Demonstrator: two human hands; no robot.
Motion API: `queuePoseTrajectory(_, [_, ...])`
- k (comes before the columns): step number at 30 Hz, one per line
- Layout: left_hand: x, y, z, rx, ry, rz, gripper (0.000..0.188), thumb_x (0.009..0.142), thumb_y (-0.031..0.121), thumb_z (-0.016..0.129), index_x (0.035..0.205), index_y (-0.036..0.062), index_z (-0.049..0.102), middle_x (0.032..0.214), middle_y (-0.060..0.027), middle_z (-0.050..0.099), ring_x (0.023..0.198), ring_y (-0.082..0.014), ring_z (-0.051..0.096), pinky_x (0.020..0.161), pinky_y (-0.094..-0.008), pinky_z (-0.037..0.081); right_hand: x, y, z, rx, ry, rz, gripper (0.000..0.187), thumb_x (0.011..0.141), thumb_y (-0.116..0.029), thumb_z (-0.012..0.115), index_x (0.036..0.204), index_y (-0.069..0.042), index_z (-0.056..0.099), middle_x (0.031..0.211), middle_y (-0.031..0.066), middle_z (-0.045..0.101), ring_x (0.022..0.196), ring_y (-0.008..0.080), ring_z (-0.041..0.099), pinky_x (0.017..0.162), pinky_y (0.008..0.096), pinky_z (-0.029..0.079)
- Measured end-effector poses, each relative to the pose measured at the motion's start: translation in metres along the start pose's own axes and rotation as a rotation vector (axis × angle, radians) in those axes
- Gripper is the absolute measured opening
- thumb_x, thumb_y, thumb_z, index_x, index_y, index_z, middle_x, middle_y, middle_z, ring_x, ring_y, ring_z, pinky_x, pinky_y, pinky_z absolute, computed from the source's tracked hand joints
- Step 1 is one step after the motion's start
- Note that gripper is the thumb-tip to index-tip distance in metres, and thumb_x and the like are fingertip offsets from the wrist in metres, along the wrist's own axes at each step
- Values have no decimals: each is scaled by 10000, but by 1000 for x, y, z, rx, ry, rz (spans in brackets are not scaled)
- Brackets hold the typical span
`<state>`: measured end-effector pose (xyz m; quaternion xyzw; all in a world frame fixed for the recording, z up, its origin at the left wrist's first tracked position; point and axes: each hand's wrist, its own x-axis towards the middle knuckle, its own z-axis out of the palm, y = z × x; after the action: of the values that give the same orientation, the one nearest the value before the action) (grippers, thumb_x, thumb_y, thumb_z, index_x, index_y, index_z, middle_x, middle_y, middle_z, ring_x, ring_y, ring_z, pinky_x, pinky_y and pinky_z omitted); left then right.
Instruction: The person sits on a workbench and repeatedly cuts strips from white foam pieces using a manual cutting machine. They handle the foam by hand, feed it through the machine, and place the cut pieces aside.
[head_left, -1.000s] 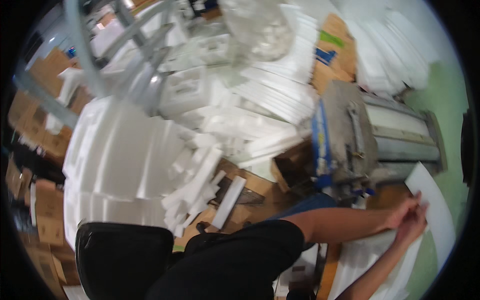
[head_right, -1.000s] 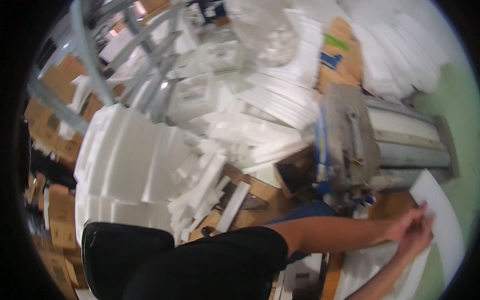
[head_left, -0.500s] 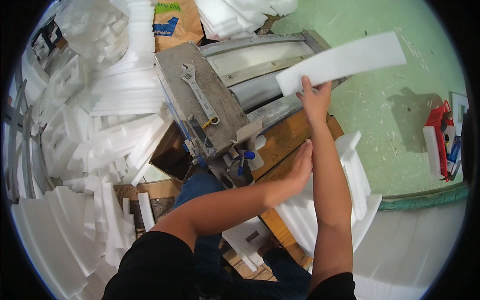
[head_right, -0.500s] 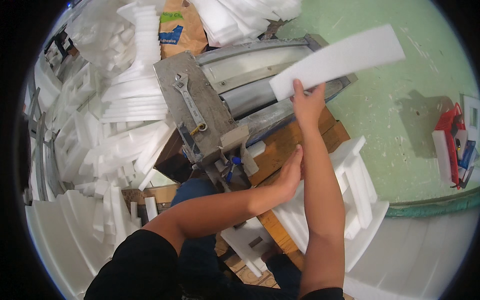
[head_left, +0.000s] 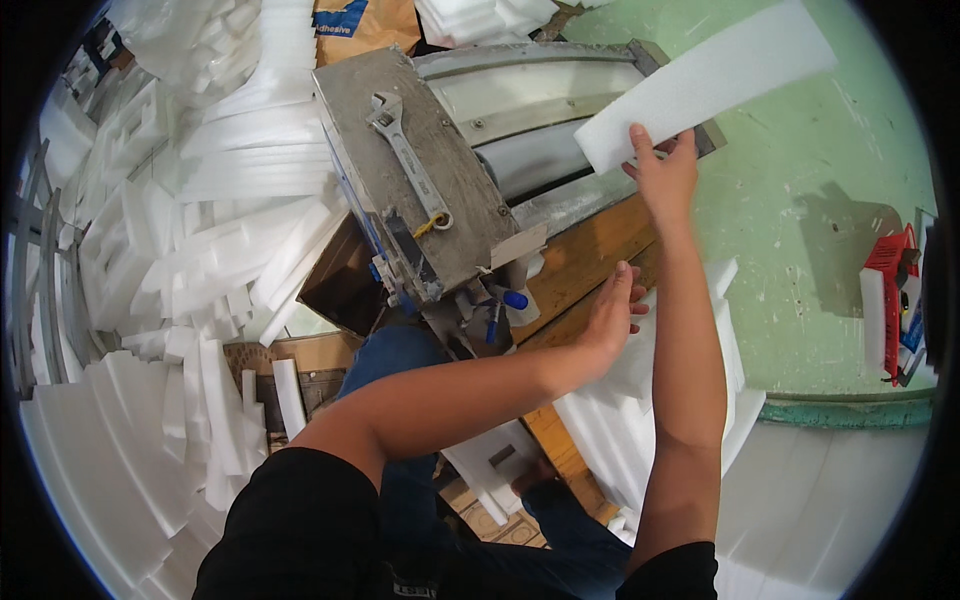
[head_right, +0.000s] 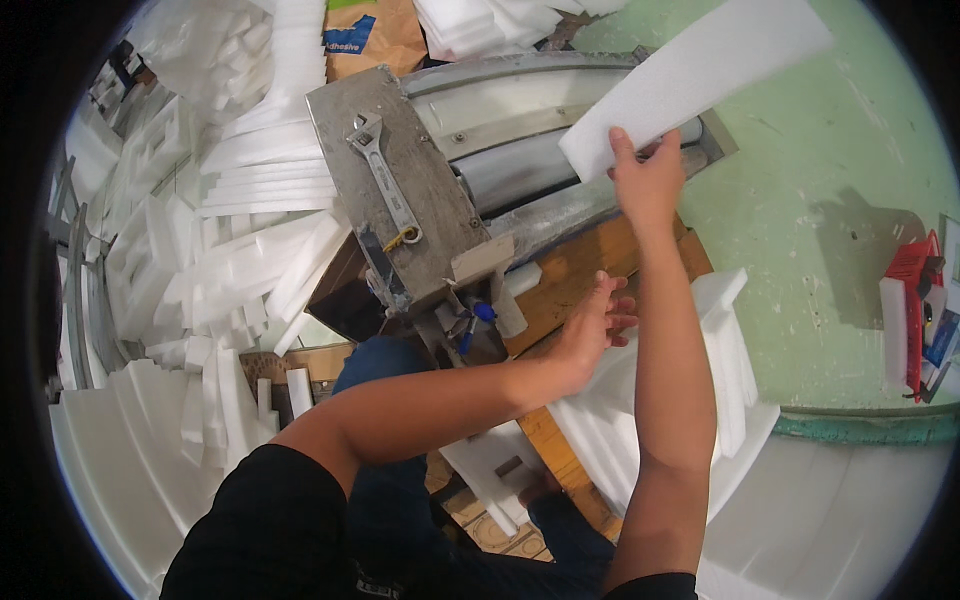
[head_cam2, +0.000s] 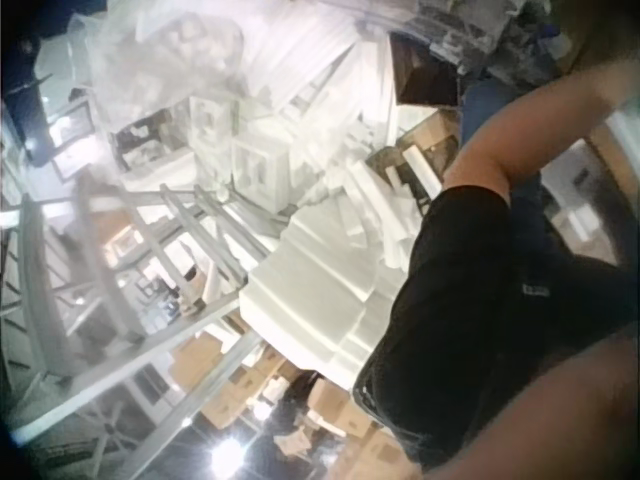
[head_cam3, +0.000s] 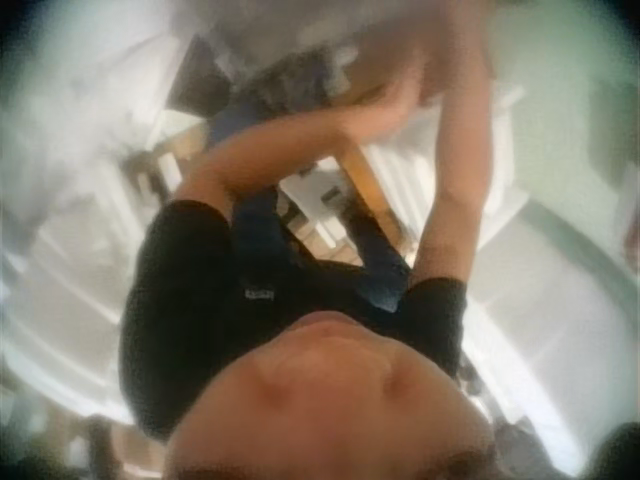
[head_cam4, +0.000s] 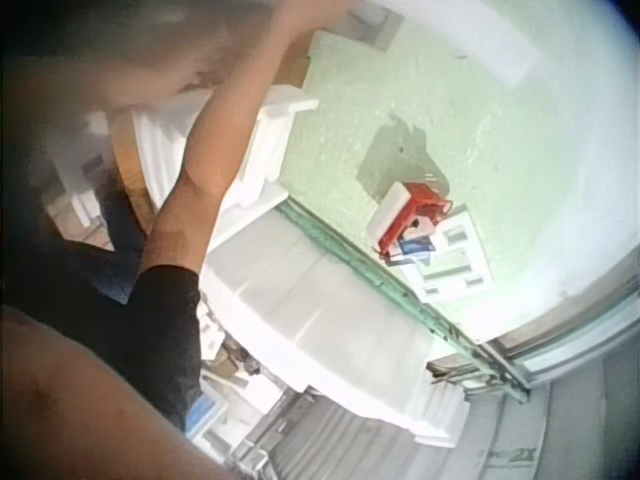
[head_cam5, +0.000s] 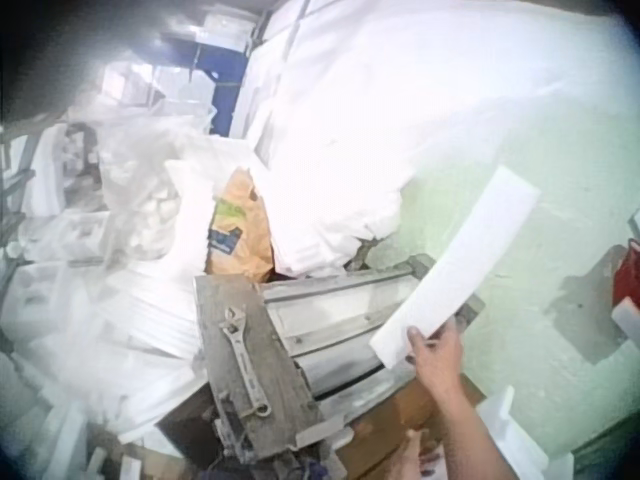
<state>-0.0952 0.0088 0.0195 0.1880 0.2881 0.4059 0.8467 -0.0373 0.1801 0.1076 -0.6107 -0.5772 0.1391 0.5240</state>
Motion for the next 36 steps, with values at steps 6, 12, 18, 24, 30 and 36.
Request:
queuePoseTrajectory(6, [-30, 12, 12, 103, 38, 22, 668, 1074, 618, 360, 1438, 81, 516, 1345, -76, 601, 1144, -197, 585, 990, -393, 464, 14, -12, 62, -201, 143, -177, 529, 873, -265, 818, 1176, 40, 510, 986, 248, 680, 896, 416, 694, 817, 491, 578])
queuePoseTrajectory(12, [22, -42, -8, -9, -92, 284, 545, 1102, 477, 416, 1432, 56, 522, 1361, -94, 602, 1153, -210, 585, 1030, -395, 447, 3, -52, 50, 857, -150, 338, 476, 1008, -222, 691, 1295, 80, 462, 1164, 193, 569, 944, 306, 665, 797, 418, 679])
queuePoseTrajectory(18, [0, -45, 11, 509, -5, 291, 500, 1088, 437, 497, 1415, 58, 508, 1297, -119, 600, 1152, -222, 563, 1033, -365, 438, -45, -53, -117, 979, 4, 470, 448, 1030, -286, 667, 1294, 47, 522, 1197, 170, 604, 1049, 267, 678, 921, 369, 644])
queuePoseTrajectory(24, [-18, -58, -9, 738, -35, 563, 425, 1033, 290, 618, 1363, 30, 556, 1156, -131, 642, 1017, -243, 644, 928, -372, 509, -151, -103, -254, 752, 99, 395, 568, 1023, -414, 648, 1371, 15, 514, 1312, 148, 636, 1139, 259, 664, 890, 394, 595])
queuePoseTrajectory(30, [-73, -62, -28, 764, -121, 317, 492, 1042, 278, 609, 1448, 14, 524, 1333, -151, 615, 1272, -257, 577, 1071, -355, 439, -306, -89, -390, 204, 230, 539, 398, 985, -236, 656, 1278, 31, 629, 1190, 113, 713, 1045, 215, 677, 935, 341, 505])
queuePoseTrajectory(36, [-76, -70, -24, 800, -166, 325, 542, 1048, 321, 582, 1464, -23, 536, 1417, -177, 599, 1326, -253, 545, 1114, -343, 398, -430, -55, -410, -451, 52, 517, 409, 960, -123, 652, 1319, 71, 627, 1175, 132, 709, 1071, 192, 637, 961, 341, 489])
